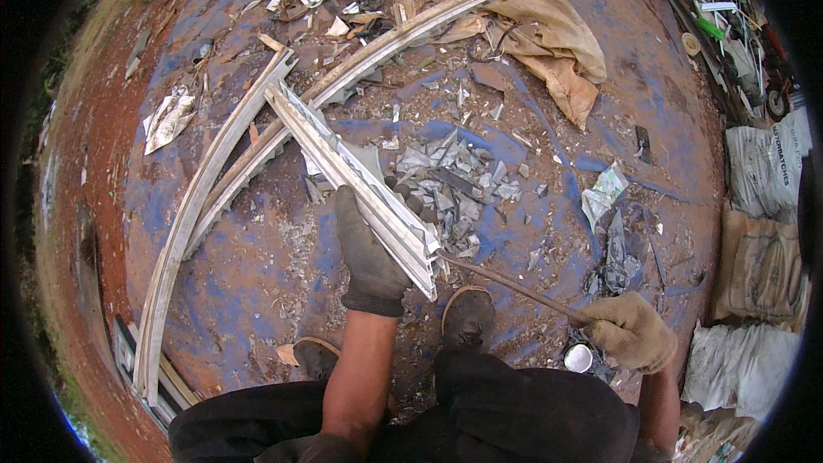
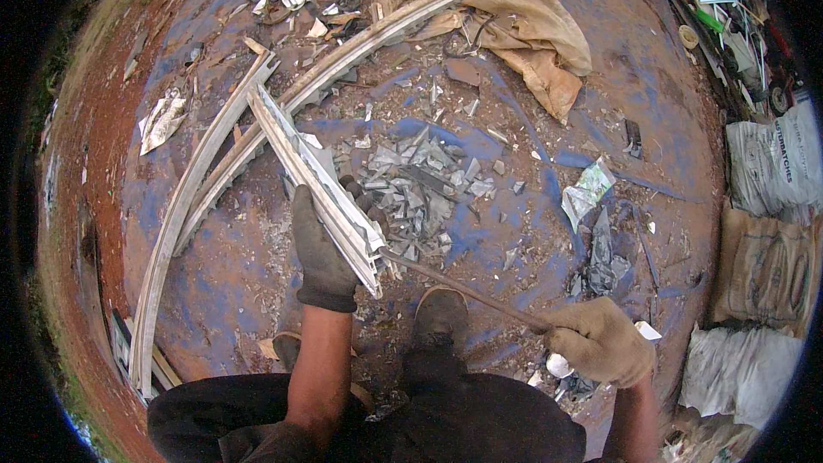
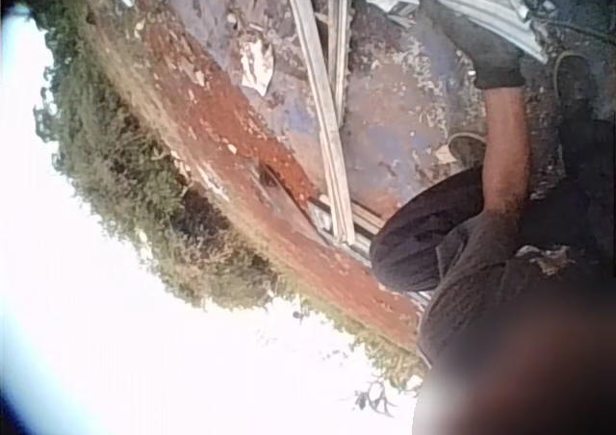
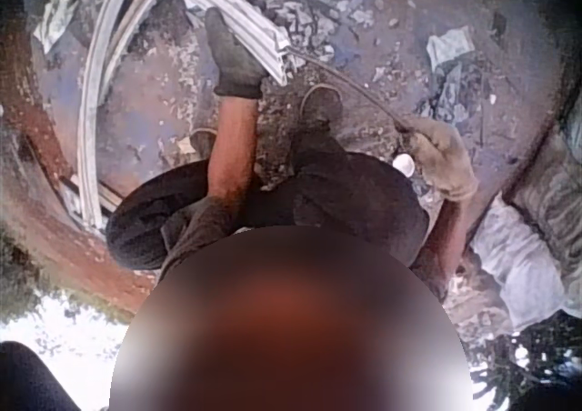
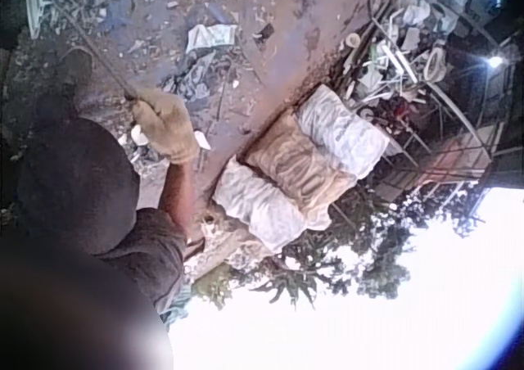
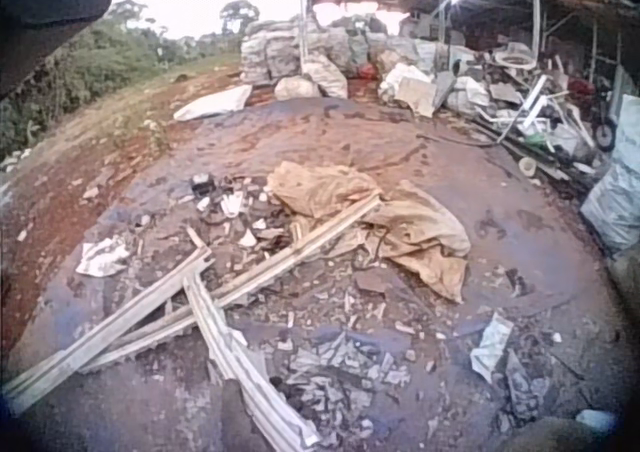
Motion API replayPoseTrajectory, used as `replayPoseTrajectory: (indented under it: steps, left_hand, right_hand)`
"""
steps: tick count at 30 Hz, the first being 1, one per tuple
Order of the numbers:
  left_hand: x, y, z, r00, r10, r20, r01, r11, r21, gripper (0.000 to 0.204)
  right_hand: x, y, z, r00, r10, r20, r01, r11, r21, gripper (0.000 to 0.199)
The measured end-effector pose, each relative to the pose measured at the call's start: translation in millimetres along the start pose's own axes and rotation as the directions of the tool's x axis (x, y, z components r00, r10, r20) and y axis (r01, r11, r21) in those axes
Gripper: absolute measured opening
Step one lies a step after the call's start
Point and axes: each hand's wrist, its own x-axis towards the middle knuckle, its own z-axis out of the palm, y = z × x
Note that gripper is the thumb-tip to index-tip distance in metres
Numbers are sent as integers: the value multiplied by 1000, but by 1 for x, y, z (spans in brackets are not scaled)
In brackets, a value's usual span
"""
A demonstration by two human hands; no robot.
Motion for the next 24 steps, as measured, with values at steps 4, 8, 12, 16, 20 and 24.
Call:
replayPoseTrajectory:
  steps: [4,8,12,16,20,24]
  left_hand:
    - [1,-1,-2,999,32,-37,-27,993,116,60]
    - [3,-6,-10,992,-15,-124,34,987,156,68]
    - [1,-17,-23,986,37,-162,12,956,293,75]
    - [7,-37,-32,978,61,-200,0,955,296,78]
    - [15,-54,-29,977,-20,-214,64,978,200,87]
    - [15,-58,-21,967,-13,-254,58,984,170,89]
  right_hand:
    - [0,-18,-6,1000,8,13,-7,995,-99,23]
    - [7,-40,-11,998,-56,15,58,956,-288,26]
    - [7,-60,-7,997,75,-13,-75,943,-326,20]
    - [2,-58,14,990,97,-101,-132,893,-431,17]
    - [9,-18,56,975,6,-222,-87,931,-355,20]
    - [17,21,84,956,-116,-271,-3,916,-400,27]
